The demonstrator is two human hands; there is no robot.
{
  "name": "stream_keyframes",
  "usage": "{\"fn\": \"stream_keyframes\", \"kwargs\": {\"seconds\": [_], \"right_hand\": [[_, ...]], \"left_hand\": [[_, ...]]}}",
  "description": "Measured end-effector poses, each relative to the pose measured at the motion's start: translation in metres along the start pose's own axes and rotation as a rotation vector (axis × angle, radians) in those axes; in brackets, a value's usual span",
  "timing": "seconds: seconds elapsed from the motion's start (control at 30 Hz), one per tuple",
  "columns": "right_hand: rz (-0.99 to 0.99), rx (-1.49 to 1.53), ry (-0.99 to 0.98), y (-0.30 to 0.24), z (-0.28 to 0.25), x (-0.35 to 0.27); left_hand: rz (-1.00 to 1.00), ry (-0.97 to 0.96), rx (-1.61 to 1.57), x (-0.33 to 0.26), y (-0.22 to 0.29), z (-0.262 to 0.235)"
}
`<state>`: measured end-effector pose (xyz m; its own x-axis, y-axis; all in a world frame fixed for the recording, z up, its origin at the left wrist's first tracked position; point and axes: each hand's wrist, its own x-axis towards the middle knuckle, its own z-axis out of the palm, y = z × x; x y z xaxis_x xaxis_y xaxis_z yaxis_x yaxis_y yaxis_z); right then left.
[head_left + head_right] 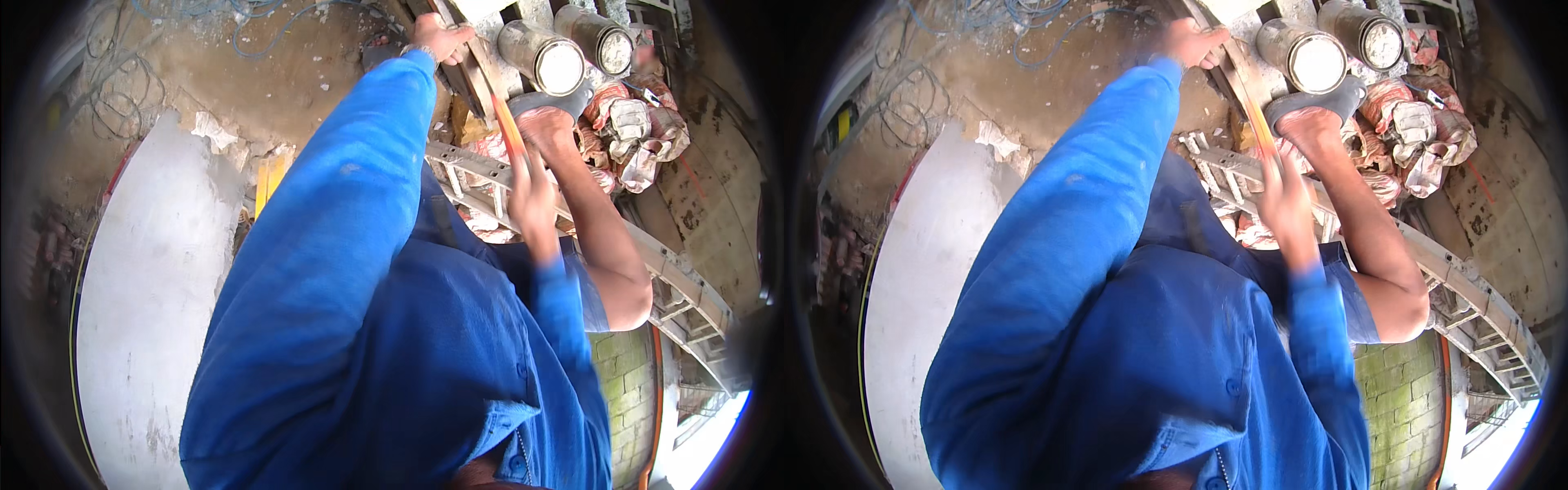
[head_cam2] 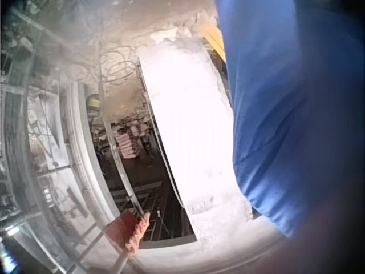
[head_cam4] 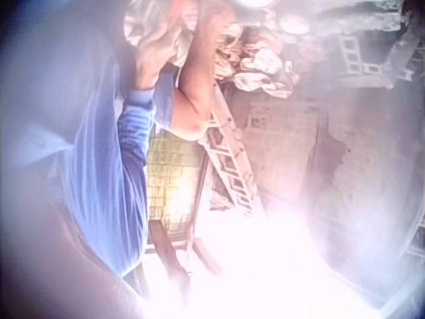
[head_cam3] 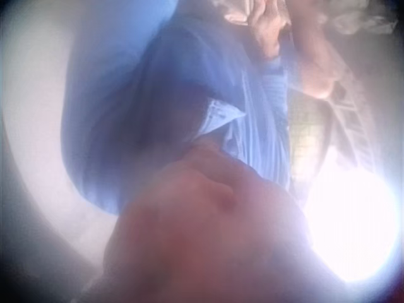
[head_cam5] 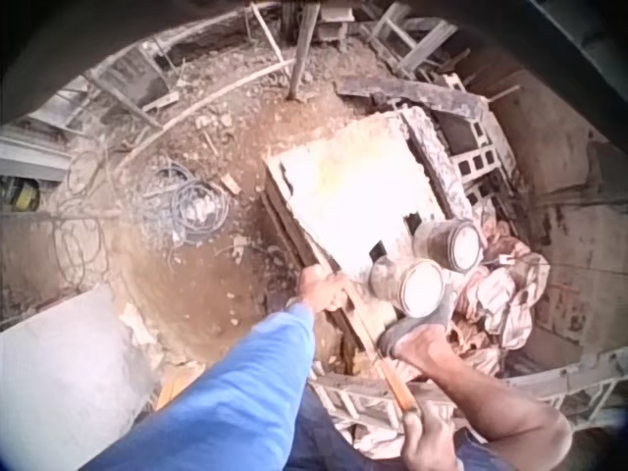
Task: The person picks up a small piece of wood and a hand saw. They then proceed to saw the piece of wood while standing on a construction site.
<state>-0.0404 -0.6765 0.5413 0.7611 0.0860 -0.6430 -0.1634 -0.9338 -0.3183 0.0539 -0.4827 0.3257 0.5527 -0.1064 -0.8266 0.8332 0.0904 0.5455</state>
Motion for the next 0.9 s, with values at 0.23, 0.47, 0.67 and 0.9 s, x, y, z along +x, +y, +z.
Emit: {"fn": "stream_keyframes", "kwargs": {"seconds": [0.23,0.47,0.67,0.9], "right_hand": [[-0.127,0.080,0.081,-0.017,-0.031,0.007],[0.022,0.083,0.042,0.009,-0.013,-0.013],[-0.052,0.050,0.102,-0.020,0.019,0.079],[0.093,0.142,-0.009,-0.013,-0.065,-0.083]], "left_hand": [[0.017,0.023,0.023,0.017,-0.003,0.002],[0.006,0.024,0.016,0.010,-0.004,0.003],[0.036,0.004,-0.026,0.027,-0.011,0.012],[0.011,0.038,-0.011,0.017,-0.005,0.001]]}}
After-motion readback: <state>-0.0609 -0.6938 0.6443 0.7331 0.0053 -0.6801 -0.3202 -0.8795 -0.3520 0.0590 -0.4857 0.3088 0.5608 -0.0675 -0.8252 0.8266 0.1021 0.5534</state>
